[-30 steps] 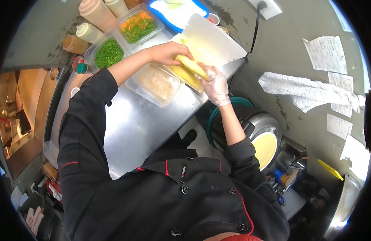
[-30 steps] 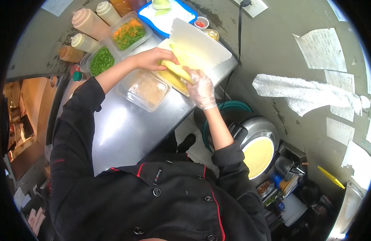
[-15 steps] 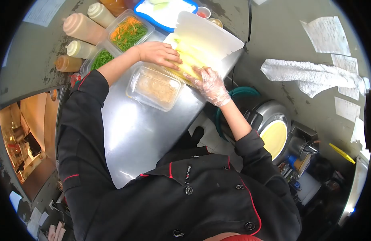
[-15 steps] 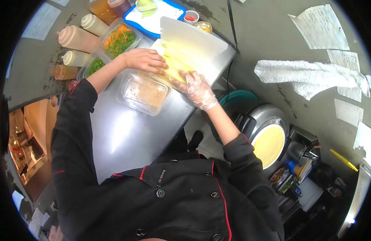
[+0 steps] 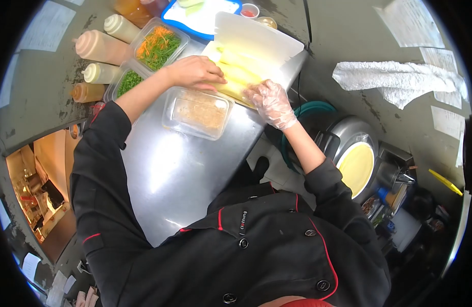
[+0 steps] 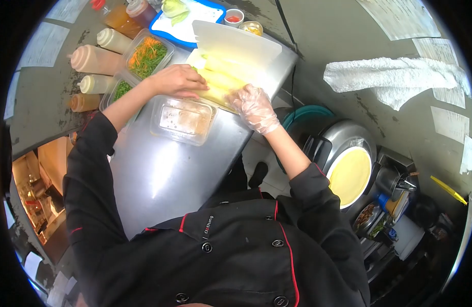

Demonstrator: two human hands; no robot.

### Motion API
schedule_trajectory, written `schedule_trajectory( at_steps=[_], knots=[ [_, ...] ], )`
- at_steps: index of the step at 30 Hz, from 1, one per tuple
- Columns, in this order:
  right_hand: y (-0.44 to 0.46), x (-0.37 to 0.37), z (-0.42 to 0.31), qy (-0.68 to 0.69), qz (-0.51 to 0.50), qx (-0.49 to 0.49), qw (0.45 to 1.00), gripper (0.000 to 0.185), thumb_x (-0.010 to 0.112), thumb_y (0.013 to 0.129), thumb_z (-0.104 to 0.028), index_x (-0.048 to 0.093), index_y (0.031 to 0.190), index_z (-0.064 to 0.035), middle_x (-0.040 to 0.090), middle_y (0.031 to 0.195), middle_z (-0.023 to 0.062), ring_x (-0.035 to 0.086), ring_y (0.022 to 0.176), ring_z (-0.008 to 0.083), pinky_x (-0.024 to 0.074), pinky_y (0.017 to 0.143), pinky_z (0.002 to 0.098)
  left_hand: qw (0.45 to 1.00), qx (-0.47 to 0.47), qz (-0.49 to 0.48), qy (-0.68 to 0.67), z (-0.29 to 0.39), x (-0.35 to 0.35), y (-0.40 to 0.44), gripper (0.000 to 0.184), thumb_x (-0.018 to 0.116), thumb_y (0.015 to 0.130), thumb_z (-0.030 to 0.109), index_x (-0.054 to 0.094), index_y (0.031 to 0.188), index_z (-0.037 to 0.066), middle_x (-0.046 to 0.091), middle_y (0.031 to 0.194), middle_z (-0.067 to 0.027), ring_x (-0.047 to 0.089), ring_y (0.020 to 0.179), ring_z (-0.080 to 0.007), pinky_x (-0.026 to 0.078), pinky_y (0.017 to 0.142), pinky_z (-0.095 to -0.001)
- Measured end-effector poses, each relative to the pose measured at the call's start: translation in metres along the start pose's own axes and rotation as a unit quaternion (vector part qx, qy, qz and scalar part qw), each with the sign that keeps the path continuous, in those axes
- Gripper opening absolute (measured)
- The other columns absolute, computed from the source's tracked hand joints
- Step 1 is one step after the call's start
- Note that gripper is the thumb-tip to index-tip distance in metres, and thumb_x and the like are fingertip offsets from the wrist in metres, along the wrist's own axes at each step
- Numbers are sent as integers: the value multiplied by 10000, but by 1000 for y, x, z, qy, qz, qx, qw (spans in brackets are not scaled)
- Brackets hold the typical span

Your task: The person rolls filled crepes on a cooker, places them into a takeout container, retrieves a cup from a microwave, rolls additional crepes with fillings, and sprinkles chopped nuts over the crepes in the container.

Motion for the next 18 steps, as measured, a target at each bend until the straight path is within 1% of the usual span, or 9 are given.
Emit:
schedule_trajectory(
  at_steps=[2, 4, 5, 7, 8, 10, 11, 14, 18],
  knots=[
    [0, 4, 5, 12, 7, 7, 1000, 389, 658, 810, -171, 649, 1198, -150, 638, 1122, 17, 588, 944, 239, 527, 753, 388, 998, -45, 27, 17, 1, 1, 7, 400, 739, 817, 264, 693, 1199, 156, 656, 1213, -3, 623, 1067, -192, 491, 913, -342],
    [2, 4, 7, 22, -3, 22, 999, 416, 679, 804, -192, 638, 1215, -144, 636, 1121, 35, 592, 938, 248, 529, 771, 388, 994, -59, 89, 18, 9, -10, 10, 391, 741, 811, 247, 699, 1188, 154, 665, 1188, -4, 626, 1044, -193, 493, 895, -349],
    [4, 0, 7, 29, 14, 33, 999, 426, 690, 801, -207, 635, 1217, -133, 635, 1126, 42, 592, 941, 252, 529, 780, 391, 990, -65, 120, 19, 11, -15, 11, 386, 743, 808, 238, 702, 1182, 153, 669, 1176, -5, 627, 1032, -194, 495, 886, -353],
    [7, -5, 3, 43, 49, 54, 996, 451, 711, 796, -236, 629, 1221, -111, 634, 1137, 57, 591, 947, 259, 531, 798, 397, 988, -46, 146, -4, 16, -13, 13, 381, 761, 785, 183, 710, 1158, 127, 681, 1147, -18, 636, 1012, -202, 495, 884, -351],
    [8, -9, 0, 47, 67, 52, 995, 469, 736, 777, -223, 626, 1216, -99, 642, 1110, 69, 597, 938, 269, 526, 805, 399, 987, -36, 158, -15, 18, -11, 13, 378, 771, 774, 155, 714, 1146, 113, 688, 1132, -25, 640, 1002, -206, 496, 884, -350],
    [7, -16, -8, 54, 104, 46, 992, 510, 786, 738, -198, 621, 1204, -76, 658, 1057, 91, 610, 918, 289, 517, 820, 403, 989, -38, 138, -25, 15, 2, 12, 364, 766, 773, 140, 720, 1133, 107, 697, 1114, -24, 644, 993, -207, 500, 881, -352],
    [7, -10, -8, 34, 90, 57, 994, 496, 780, 739, -218, 636, 1184, -55, 659, 1054, 95, 610, 915, 294, 518, 817, 408, 991, -39, 128, -29, 12, 8, 11, 358, 763, 772, 132, 722, 1127, 104, 701, 1105, -24, 646, 989, -207, 502, 879, -354],
    [3, 3, -9, 6, 69, 69, 995, 401, 695, 817, -230, 651, 1181, -68, 631, 1080, 72, 591, 941, 260, 519, 781, 397, 988, -56, 142, -18, 11, 8, 10, 344, 763, 770, 123, 730, 1112, 99, 710, 1074, -26, 652, 977, -207, 508, 870, -349],
    [6, 7, -2, 19, 71, 82, 994, 353, 672, 819, -183, 669, 1156, -75, 638, 1064, 70, 594, 930, 258, 517, 768, 391, 983, -84, 145, -73, 1, 7, 13, 341, 765, 761, 92, 732, 1101, 92, 704, 1061, -33, 642, 990, -217, 510, 883, -352]
  ],
)
Point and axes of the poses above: each hand's wrist, its own y-axis towards the middle knuckle, its own x-axis out of the palm, z = x × y, the point moved 10 cm from there along y, towards the middle knuckle
